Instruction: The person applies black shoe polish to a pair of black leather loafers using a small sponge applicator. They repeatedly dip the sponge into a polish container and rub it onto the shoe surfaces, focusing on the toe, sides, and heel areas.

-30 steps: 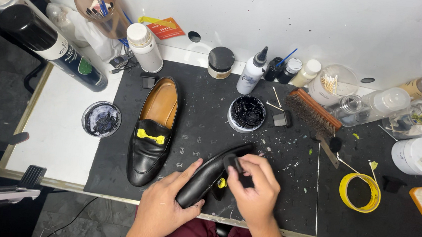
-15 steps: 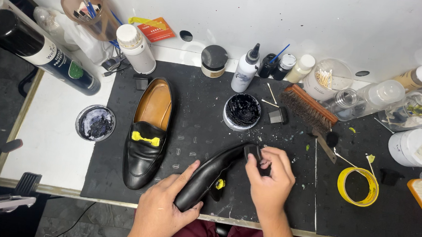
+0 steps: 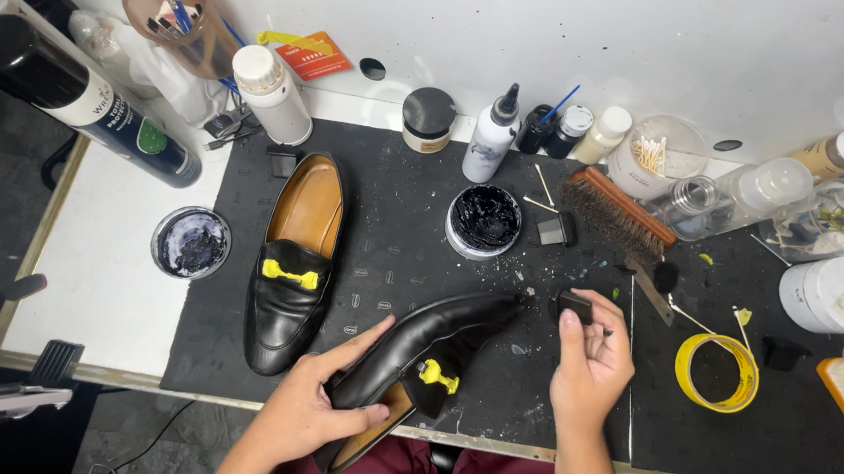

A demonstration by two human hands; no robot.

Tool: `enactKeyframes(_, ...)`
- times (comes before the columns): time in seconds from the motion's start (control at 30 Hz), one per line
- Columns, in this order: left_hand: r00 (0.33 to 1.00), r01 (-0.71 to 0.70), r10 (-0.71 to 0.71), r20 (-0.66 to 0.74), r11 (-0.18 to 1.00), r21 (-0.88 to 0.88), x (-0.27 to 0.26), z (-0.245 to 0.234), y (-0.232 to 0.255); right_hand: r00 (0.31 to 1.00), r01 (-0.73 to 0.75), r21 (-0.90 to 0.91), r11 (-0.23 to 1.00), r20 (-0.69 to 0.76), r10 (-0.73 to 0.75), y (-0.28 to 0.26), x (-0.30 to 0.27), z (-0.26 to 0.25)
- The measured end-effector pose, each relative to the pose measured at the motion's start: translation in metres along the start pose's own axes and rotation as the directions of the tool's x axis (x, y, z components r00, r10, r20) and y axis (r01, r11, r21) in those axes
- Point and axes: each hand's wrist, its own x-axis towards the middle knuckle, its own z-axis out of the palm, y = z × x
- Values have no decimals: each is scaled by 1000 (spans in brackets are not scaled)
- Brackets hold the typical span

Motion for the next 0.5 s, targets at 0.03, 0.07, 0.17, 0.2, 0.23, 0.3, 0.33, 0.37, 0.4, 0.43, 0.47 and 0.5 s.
enactKeyframes(0.03, 999, -41, 42, 18, 996, -77, 0, 1, -5, 1000, 22, -3, 1000, 9, -21, 1, -2, -6)
enactKeyframes(0.07, 996, -79, 85, 32, 985, -155, 1, 2, -10, 999, 43, -5, 999, 18, -43, 0, -4, -11)
enactKeyframes(0.17, 988, -136, 149, 43, 965, -222, 3, 4, -23, 993, 100, 15, 995, 62, -101, -9, -10, -15)
enactKeyframes(0.2, 984, -154, 170, 53, 961, -228, 4, 5, -25, 990, 117, 28, 993, 81, -119, -13, -11, -14)
enactKeyframes(0.23, 979, -174, 192, 60, 957, -233, 4, 5, -27, 988, 124, 25, 992, 85, -126, -16, -11, -12)
enactKeyframes(0.3, 976, -187, 209, 63, 949, -254, 4, 6, -29, 986, 137, 20, 990, 92, -138, -24, -12, -7)
enactKeyframes(0.33, 978, -180, 203, 57, 946, -269, 3, 8, -30, 987, 135, 10, 991, 92, -135, -28, -12, -4)
enactKeyframes(0.37, 979, -176, 198, 52, 943, -284, 3, 10, -29, 987, 134, 1, 991, 92, -134, -32, -13, -1)
enactKeyframes(0.4, 984, -154, 173, 48, 953, -261, 2, 12, -28, 987, 133, -8, 991, 91, -132, -35, -13, 2)
enactKeyframes(0.43, 988, -134, 148, 43, 962, -237, 1, 14, -27, 985, 150, -38, 988, 88, -146, -38, -12, 6)
enactKeyframes(0.47, 992, -113, 124, 37, 970, -214, 0, 16, -25, 983, 167, -68, 984, 85, -161, -41, -11, 10)
enactKeyframes(0.5, 995, -87, 96, 27, 970, -227, -1, 19, -24, 981, 182, -100, 978, 82, -174, -44, -10, 15)
